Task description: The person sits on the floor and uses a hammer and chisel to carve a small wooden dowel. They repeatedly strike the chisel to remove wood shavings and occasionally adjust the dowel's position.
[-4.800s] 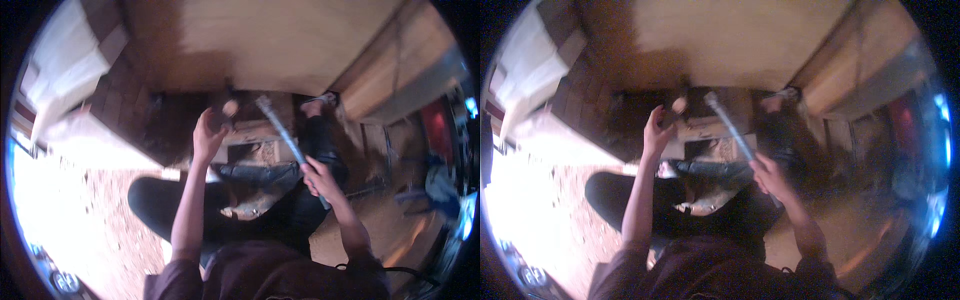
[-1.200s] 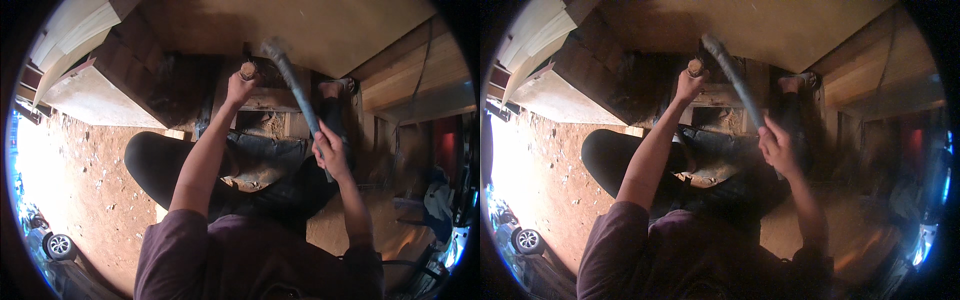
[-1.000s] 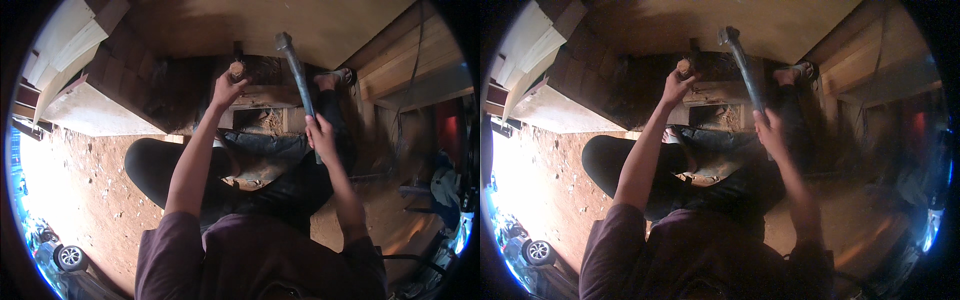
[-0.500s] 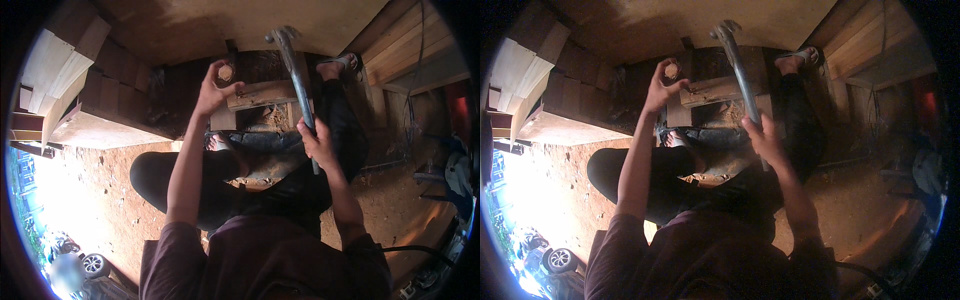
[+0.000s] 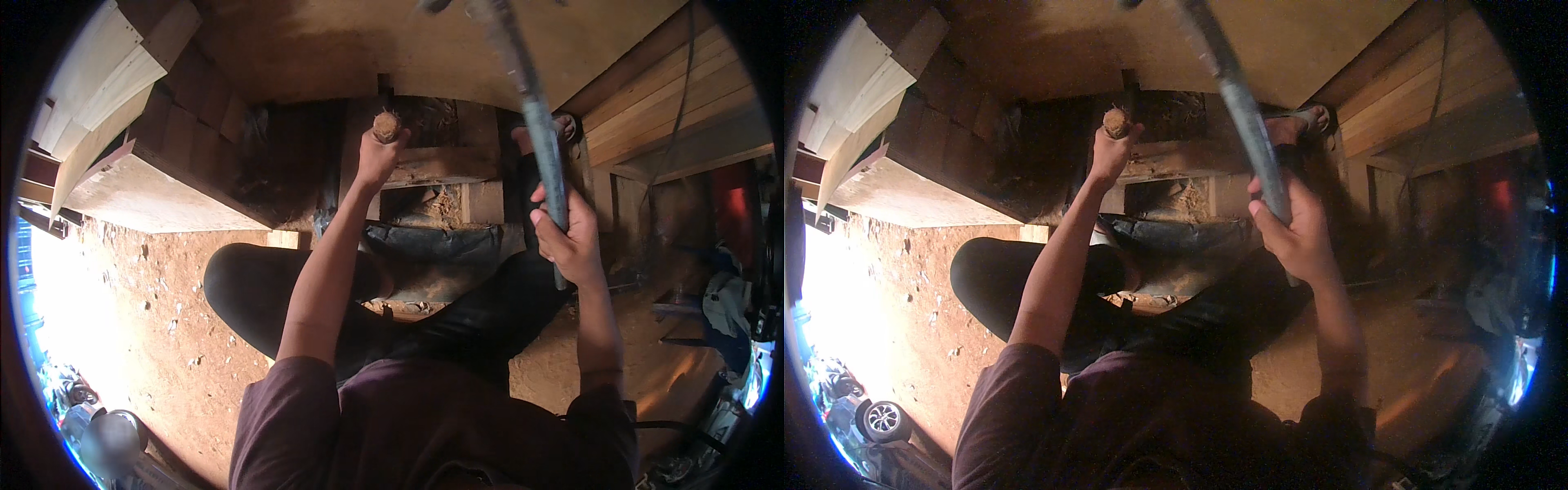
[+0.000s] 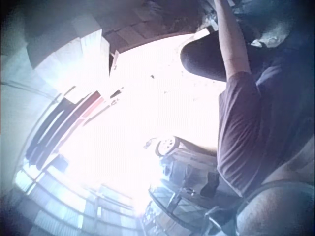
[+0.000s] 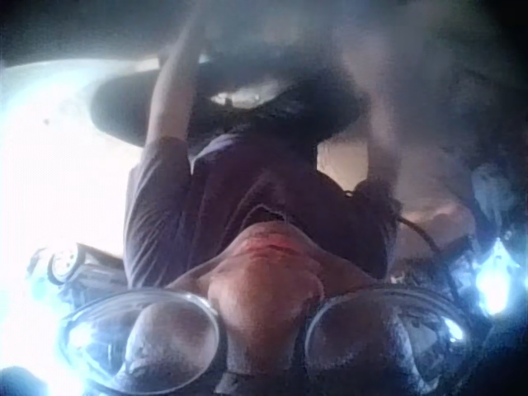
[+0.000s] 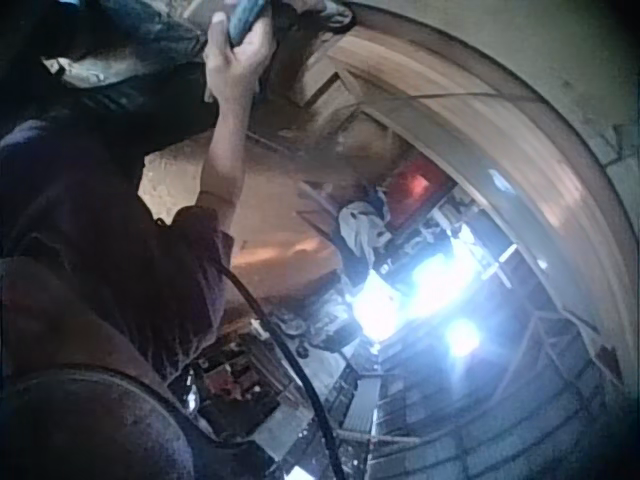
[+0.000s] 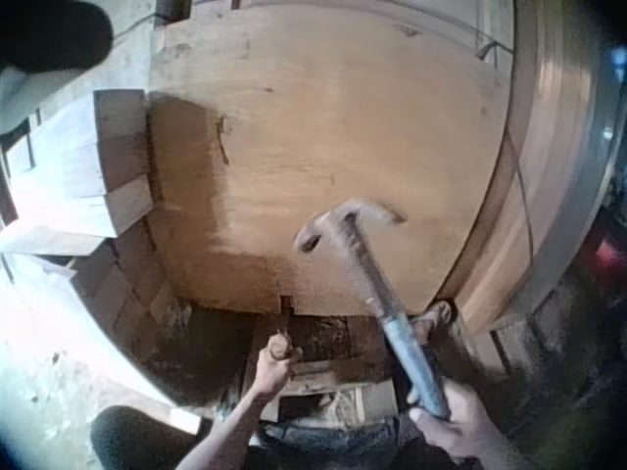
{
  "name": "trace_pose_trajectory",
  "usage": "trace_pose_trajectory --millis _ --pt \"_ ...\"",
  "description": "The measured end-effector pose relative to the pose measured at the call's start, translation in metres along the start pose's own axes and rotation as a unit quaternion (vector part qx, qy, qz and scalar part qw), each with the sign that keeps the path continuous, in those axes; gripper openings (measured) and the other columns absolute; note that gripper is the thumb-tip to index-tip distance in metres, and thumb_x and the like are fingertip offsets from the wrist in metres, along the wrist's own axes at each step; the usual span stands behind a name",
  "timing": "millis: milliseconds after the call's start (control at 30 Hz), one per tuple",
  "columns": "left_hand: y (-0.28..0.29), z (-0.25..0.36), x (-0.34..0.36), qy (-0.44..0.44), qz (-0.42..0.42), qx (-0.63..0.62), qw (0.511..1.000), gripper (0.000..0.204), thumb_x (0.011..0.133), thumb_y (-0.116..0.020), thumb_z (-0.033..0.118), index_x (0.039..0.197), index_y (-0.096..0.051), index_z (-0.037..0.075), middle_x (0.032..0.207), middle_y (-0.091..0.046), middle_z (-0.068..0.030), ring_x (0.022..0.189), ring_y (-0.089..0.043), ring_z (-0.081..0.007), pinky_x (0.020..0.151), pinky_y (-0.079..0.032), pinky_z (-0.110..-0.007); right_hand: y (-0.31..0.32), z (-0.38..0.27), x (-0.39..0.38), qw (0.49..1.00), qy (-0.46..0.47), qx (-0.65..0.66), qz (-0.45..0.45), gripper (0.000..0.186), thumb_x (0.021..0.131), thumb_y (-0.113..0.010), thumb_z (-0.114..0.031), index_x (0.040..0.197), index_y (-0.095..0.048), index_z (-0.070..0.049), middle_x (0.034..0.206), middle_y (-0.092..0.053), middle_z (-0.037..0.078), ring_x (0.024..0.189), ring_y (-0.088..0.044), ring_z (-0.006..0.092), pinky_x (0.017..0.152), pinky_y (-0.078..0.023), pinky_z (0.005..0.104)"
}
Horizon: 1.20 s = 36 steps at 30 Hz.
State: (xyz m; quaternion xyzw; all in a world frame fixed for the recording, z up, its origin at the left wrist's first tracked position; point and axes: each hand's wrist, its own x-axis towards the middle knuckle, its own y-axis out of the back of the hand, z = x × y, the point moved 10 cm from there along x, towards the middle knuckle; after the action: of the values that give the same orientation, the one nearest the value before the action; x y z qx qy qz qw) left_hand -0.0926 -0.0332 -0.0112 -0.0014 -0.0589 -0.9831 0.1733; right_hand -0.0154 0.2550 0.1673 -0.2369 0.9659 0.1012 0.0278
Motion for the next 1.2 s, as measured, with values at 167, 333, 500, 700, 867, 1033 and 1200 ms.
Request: trace_pose_trajectory --millis 167,333,500,700,867,1033,1200 --pt "-0.004 -0.003 0.0 0.029 -0.022 -0.002 0.999 0.02 0.09 -0.074 0.023 0.085 -0.062 0.007 0.078 -0.061 0.0035 0.071 -0.053 -0.0075 0.065 -0.046 -0.029 -0.005 0.006 0.004 0.999 -0.029 0.033 0.012 0.016 0.1 -0.053 0.0 0.113 -0.05 -0.007 0.065 -0.04 -0.006 0.046 -0.032 -0.0001 0.041 -0.028 0.0196" --pt "-0.002 0.003 0.0 -0.021 -0.017 -0.012 1.0 0.019 0.09 -0.073 0.022 0.09 -0.063 0.006 0.079 -0.062 0.0024 0.068 -0.054 -0.0087 0.063 -0.046 -0.029 -0.011 0.033 0.0 0.997 -0.071 -0.03 0.001 0.015 0.099 -0.056 -0.001 0.112 -0.051 -0.006 0.065 -0.04 -0.007 0.047 -0.033 -0.0008 0.041 -0.028 0.0196" --pt "-0.001 0.0 -0.001 -0.022 -0.032 0.007 0.999 0.021 0.09 -0.073 0.021 0.096 -0.064 0.003 0.088 -0.064 -0.004 0.079 -0.059 -0.0127 0.074 -0.049 -0.033 -0.003 0.078 -0.003 0.993 -0.05 -0.102 0.034 0.016 0.095 -0.066 -0.015 0.107 -0.062 -0.005 0.075 -0.058 0.0 0.061 -0.052 0.0087 0.055 -0.044 0.0291" --pt "0.003 0.033 -0.008 -0.102 0.007 0.039 0.994 0.013 0.091 -0.07 0.01 0.095 -0.061 0.002 0.091 -0.057 -0.002 0.086 -0.05 -0.0133 0.08 -0.044 -0.029 -0.044 0.208 -0.01 0.983 -0.174 -0.007 0.05 0.023 0.092 -0.067 -0.021 0.108 -0.061 -0.005 0.066 -0.058 0.004 0.046 -0.052 0.0119 0.039 -0.041 0.0311" --pt "-0.003 0.009 -0.009 0.022 -0.017 -0.099 0.995 0.012 0.092 -0.07 0.01 0.088 -0.059 0.008 0.084 -0.055 0.0031 0.079 -0.051 -0.0098 0.076 -0.045 -0.028 -0.052 0.279 -0.015 0.967 -0.234 -0.044 0.096 0.023 0.092 -0.066 -0.023 0.1 -0.063 -0.003 0.065 -0.059 0.01 0.052 -0.06 0.0214 0.051 -0.047 0.0433" --pt "-0.002 0.004 -0.002 -0.03 0.0 -0.095 0.995 0.018 0.091 -0.073 0.012 0.086 -0.055 0.011 0.082 -0.053 0.0044 0.073 -0.048 -0.0083 0.067 -0.042 -0.026 -0.046 0.287 -0.007 0.96 -0.217 -0.15 0.093 0.026 0.089 -0.067 -0.024 0.103 -0.065 -0.001 0.074 -0.067 0.017 0.063 -0.067 0.0323 0.062 -0.051 0.0484" --pt "-0.001 0.018 -0.004 -0.162 -0.028 -0.038 0.986 0.019 0.091 -0.072 0.013 0.093 -0.053 0.011 0.082 -0.05 0.0044 0.072 -0.044 -0.0082 0.065 -0.041 -0.028 -0.049 0.292 -0.004 0.963 -0.152 -0.175 0.133 0.033 0.096 -0.064 -0.03 0.11 -0.063 -0.001 0.068 -0.065 0.015 0.054 -0.065 0.0253 0.055 -0.05 0.0434"
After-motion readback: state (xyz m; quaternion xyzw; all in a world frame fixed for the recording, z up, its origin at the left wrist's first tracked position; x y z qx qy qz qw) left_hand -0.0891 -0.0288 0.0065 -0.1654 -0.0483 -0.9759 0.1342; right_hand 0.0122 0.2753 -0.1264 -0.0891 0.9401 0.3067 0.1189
